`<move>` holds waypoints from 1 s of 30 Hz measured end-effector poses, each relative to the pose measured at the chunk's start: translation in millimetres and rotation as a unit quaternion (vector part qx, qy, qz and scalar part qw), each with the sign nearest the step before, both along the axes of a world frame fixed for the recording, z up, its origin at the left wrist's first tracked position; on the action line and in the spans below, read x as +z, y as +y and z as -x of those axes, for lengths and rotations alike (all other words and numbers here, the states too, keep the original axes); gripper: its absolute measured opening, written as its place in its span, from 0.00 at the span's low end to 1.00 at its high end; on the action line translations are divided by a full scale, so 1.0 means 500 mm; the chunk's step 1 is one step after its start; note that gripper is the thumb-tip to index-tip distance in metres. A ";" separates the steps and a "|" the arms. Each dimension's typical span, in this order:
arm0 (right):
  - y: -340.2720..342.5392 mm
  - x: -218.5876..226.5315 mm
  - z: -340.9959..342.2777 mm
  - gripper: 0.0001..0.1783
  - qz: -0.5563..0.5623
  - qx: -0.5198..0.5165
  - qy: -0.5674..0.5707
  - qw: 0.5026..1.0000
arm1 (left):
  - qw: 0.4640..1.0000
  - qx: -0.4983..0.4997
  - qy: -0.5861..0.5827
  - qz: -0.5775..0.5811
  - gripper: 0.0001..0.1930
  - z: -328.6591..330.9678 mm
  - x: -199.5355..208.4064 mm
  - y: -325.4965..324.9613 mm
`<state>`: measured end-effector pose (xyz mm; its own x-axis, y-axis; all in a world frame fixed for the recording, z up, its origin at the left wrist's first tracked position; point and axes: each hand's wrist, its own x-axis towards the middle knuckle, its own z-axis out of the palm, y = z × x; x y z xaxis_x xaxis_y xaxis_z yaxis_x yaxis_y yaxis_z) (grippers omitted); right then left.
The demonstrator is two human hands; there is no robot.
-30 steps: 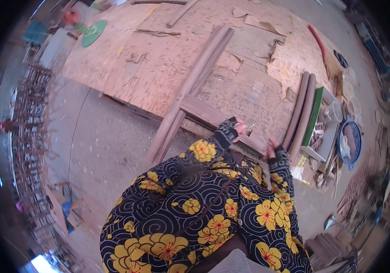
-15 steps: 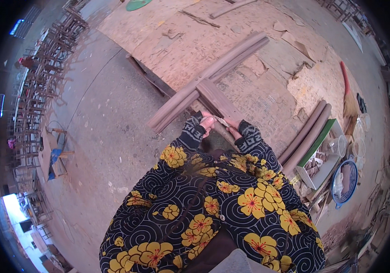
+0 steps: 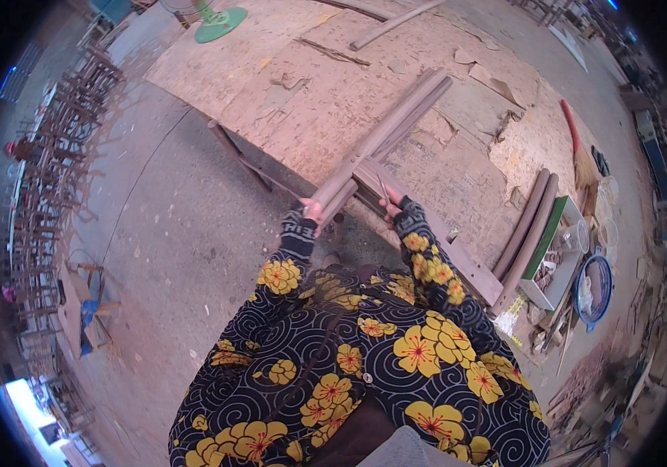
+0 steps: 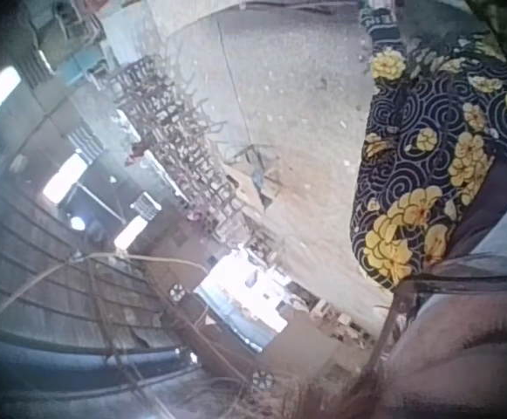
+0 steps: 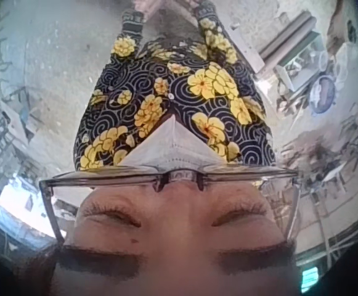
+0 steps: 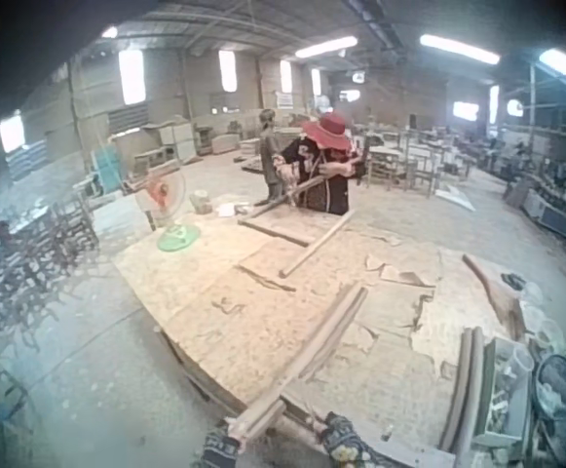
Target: Assembling a wooden chair frame by joining components and tapping them into place with a hammer.
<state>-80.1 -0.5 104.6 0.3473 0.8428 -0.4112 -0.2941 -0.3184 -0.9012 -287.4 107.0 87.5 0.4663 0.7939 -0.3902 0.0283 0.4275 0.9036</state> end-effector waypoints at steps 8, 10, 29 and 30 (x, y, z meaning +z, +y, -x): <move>0.154 -0.069 0.074 0.30 0.089 -0.147 0.143 0.975 | 0.999 0.006 0.026 -0.038 0.10 0.061 -0.021 0.103; 0.182 -0.082 0.093 0.29 0.073 -0.211 0.149 0.963 | 0.999 -0.010 0.024 -0.027 0.10 0.061 -0.032 0.115; 0.202 -0.105 0.104 0.22 0.173 -0.048 -0.457 0.871 | 0.998 -0.053 0.010 -0.041 0.08 0.060 -0.043 0.117; 0.193 -0.115 0.113 0.22 0.137 -0.119 -0.358 0.916 | 0.998 -0.054 0.009 -0.042 0.08 0.060 -0.047 0.120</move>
<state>-136.8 96.2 47.2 0.7710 0.6078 -0.1903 0.2516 -0.5651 -0.7857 -317.3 167.2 63.9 0.5440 0.7695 -0.3346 0.0875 0.3446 0.9347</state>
